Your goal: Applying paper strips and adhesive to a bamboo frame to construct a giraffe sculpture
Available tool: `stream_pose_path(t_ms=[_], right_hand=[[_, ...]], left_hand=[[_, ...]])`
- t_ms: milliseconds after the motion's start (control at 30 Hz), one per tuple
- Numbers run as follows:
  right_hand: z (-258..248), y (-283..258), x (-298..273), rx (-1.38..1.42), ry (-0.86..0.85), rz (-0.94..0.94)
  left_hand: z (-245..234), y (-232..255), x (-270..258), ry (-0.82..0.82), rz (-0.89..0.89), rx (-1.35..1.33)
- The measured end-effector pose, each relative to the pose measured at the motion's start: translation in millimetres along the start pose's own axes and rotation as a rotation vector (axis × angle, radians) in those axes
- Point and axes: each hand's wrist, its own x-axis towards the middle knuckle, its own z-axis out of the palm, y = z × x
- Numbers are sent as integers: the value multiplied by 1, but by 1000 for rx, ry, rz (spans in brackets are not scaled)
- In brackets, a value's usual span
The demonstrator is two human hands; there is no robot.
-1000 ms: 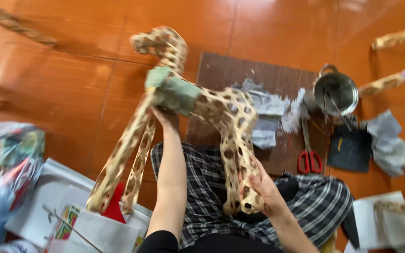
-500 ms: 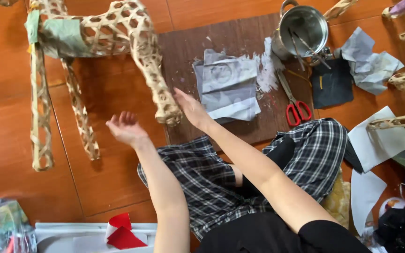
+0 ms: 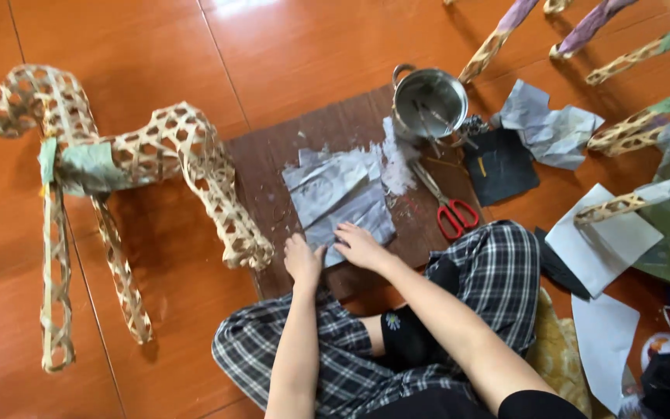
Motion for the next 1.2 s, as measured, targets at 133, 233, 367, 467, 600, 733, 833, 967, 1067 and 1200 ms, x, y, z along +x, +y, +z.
stream_pose_path(t_ms=[133, 233, 367, 467, 600, 733, 833, 967, 1067, 1200], right_hand=[[-17, 113, 58, -288, 623, -182], [-124, 171, 92, -936, 935, 50], [-197, 198, 51, -787, 597, 494], [-190, 268, 62, -730, 505, 461], [-203, 234, 55, -771, 419, 399], [-216, 197, 59, -811, 522, 262], [-217, 225, 77, -695, 381, 410], [-249, 169, 20, -163, 191, 444], [-250, 114, -33, 849, 258, 529], [-224, 86, -79, 1458, 231, 396]], left_hand=[[-4, -10, 3, -24, -45, -22], [-19, -8, -2, -79, -95, -116], [-25, -10, 2, -150, -200, -285], [-31, -10, 7, -122, -207, -310], [-33, -14, 9, -105, -186, -312], [-42, -12, 4, -81, -178, -372], [-51, -4, -3, -129, -223, -564], [-42, -1, 0, -140, -346, -1032], [-16, -9, 11, -175, -379, -1134], [25, -12, 12, -185, -406, -1176]])
